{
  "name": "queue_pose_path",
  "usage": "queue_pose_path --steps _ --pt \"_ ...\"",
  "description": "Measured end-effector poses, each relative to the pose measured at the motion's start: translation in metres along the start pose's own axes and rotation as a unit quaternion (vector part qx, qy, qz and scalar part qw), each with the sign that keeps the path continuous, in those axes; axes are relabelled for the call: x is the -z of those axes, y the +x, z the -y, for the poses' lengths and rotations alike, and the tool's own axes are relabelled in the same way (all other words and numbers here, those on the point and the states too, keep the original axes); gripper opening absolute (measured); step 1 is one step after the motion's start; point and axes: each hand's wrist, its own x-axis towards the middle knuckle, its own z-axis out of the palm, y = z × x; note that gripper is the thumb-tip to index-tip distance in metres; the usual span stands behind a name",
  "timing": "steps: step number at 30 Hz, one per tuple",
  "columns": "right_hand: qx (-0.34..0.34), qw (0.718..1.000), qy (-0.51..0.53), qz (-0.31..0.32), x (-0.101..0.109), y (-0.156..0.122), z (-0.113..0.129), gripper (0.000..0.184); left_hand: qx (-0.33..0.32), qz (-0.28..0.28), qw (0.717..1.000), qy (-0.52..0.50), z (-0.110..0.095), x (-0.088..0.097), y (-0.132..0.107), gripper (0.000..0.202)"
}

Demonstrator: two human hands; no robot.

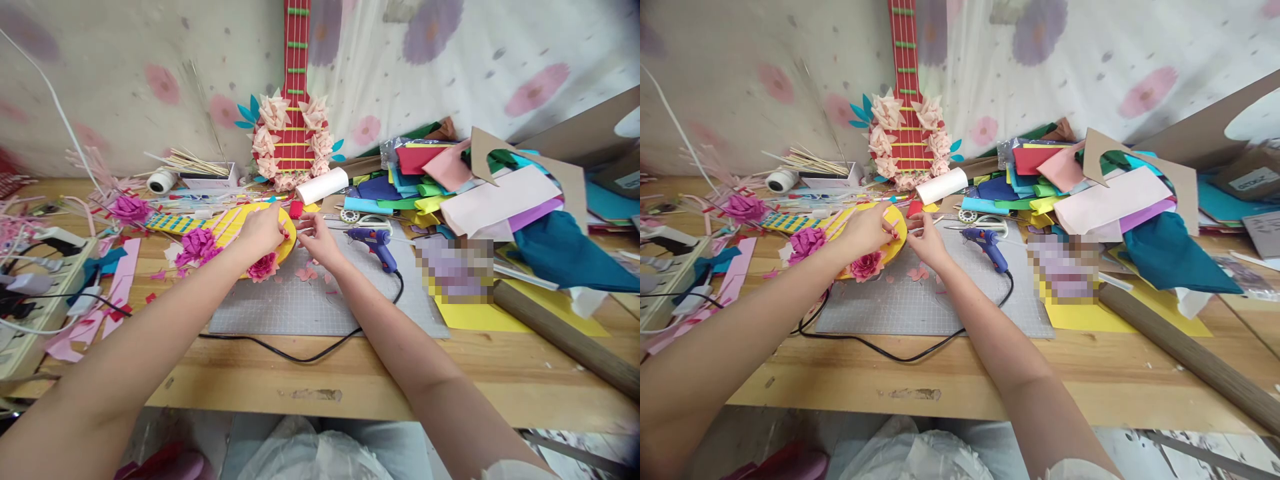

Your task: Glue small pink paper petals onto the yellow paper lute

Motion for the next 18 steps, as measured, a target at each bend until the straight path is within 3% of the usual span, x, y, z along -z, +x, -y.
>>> queue_pose_path --steps 18 --pt "0.007 1.0 -0.003 -0.005 -0.0018 -0.0006 0.0014 0.034 -0.021 -0.007 0.997 -0.071 0.0027 -0.005 0.0011 0.074"
